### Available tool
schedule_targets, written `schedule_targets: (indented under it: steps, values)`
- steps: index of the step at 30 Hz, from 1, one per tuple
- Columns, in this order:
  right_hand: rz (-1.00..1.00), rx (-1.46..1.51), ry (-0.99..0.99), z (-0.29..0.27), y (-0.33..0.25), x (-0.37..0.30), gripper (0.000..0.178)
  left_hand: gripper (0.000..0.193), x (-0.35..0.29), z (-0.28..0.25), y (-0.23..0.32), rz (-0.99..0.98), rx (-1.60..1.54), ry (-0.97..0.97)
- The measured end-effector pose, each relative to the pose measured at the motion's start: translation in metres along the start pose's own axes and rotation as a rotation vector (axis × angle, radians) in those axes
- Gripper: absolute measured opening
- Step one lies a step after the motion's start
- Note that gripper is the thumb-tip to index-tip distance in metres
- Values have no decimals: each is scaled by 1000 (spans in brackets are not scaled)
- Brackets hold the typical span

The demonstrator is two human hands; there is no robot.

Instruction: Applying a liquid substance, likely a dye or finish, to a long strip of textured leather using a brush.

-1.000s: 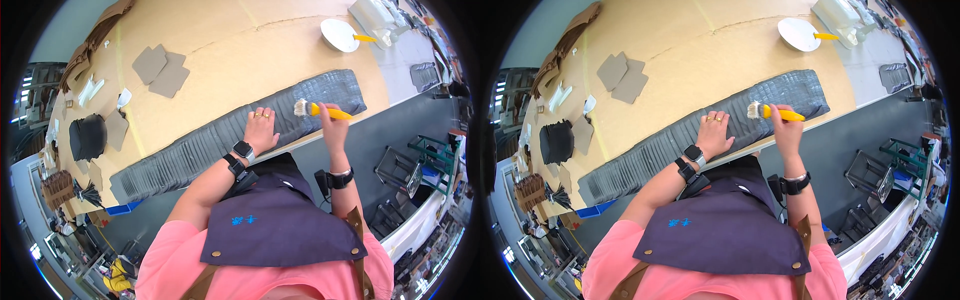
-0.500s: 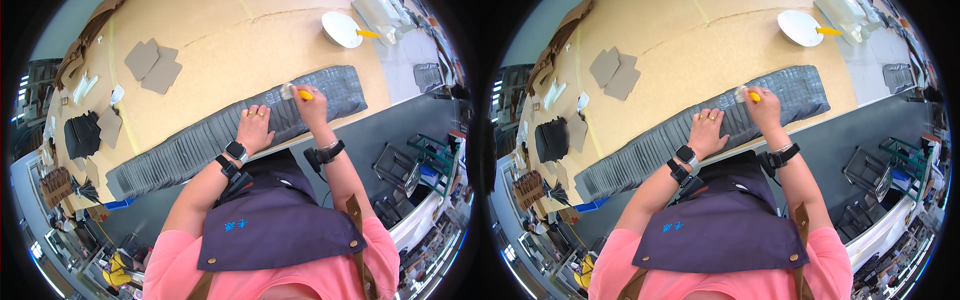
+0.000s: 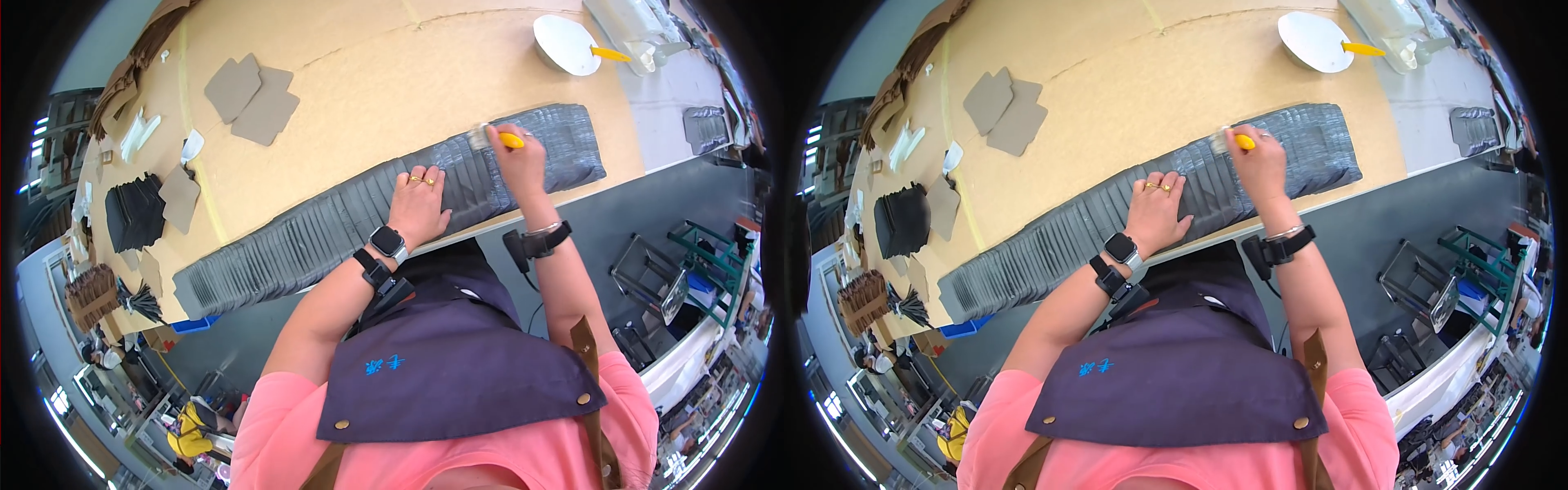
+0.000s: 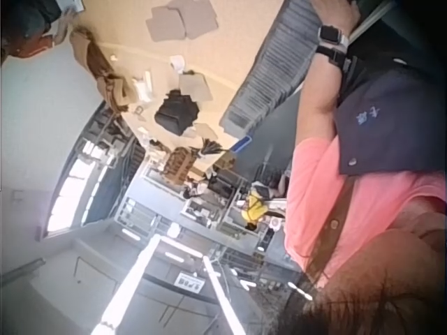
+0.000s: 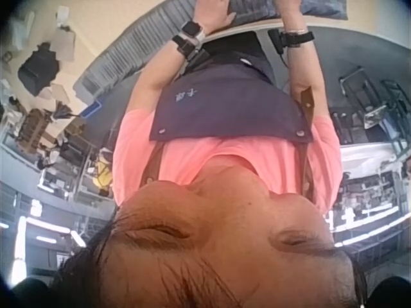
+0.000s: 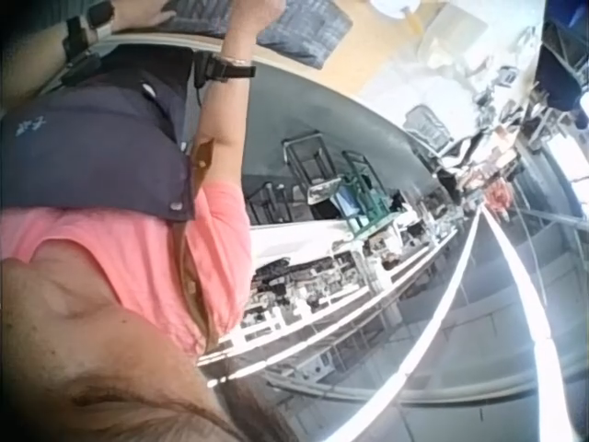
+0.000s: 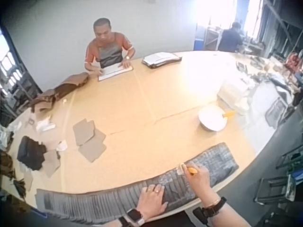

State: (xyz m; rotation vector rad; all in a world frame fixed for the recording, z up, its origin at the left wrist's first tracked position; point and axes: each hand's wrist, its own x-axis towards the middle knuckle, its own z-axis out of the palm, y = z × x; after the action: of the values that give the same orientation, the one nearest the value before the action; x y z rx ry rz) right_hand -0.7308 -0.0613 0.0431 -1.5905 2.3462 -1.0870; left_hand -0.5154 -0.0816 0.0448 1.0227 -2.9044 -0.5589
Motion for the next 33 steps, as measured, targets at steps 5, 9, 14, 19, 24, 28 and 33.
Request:
schedule_targets:
  steps: [5,9,14,19,24,28,33]
  values:
    - [47,113,-36,-9,-23,-12,15,65,0,-1,-1,-13,5,-32]
    - [92,238,-108,3,-25,-31,15,64,2,-3,2,10,9,-14]
    - [-48,-85,90,-25,2,-17,14,65,-1,-1,-1,9,22,-17]
    - [165,229,-161,-22,-38,-49,17,65,0,-2,0,-4,12,-45]
    - [249,223,-184,-29,-10,-52,17,64,0,-3,1,-1,14,-29]
    - [85,-24,11,-51,-1,-39,15,63,-1,1,-1,-8,16,-23]
    - [162,274,-165,-29,-47,-62,14,62,-1,2,-1,3,12,-22]
